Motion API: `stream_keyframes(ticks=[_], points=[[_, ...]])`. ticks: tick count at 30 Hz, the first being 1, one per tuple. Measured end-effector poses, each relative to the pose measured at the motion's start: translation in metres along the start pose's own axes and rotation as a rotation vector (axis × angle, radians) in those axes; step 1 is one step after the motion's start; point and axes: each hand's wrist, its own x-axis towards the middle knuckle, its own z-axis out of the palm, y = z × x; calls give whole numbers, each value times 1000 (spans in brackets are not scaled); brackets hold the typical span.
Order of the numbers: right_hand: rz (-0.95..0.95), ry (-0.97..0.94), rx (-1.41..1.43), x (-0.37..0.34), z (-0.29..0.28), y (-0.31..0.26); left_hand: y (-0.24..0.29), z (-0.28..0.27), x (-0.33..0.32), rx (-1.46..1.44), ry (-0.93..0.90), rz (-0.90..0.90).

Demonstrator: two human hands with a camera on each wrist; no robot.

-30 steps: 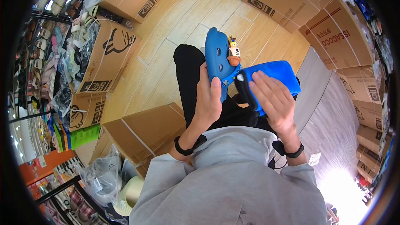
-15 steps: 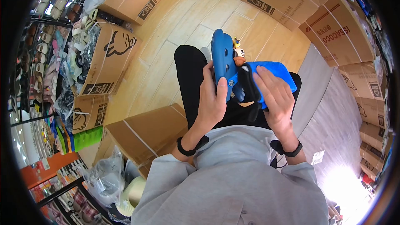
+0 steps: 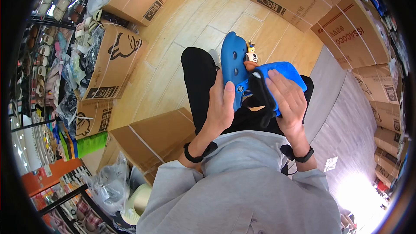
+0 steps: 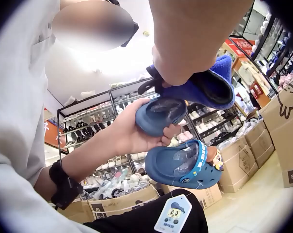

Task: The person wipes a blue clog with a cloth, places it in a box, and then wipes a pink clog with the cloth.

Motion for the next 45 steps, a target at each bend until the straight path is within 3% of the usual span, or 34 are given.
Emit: stream_keyframes(ticks=[9,14,18,22,24,27,30,33,36,39,42,45], points=[[186,-44,83,-7,5,14,4,-6,-1,-587,-156,-226],[304,-133,183,-13,7,18,2,-9,4,-730,-231,-248],[497,-57,332,-14,4,19,3,-11,8,-823,-290,-284],[548,21,467,-13,-1,14,5,-9,8,-873,-299,-351],[549,38,536,-12,-1,11,3,-9,6,-848,-284,-384],[373,-21,464,-1,-10,4,-3,-10,6,-914,-375,-324],[163,-12,353,-1,-7,1,8,-7,0,-673,-53,-452],[30,-34,279,0,-10,-2,-5,-16,-2,-827,-158,-354],[-117,-76,202,-1,-10,-2,-2,-12,0,-705,27,-411],[-53,-94,239,-2,-16,0,15,-3,4,-893,152,-526],[46,44,331,-5,-13,1,6,-15,0,-808,-263,-394],[66,78,353,-6,-10,2,1,-11,-6,-740,-286,-409]])
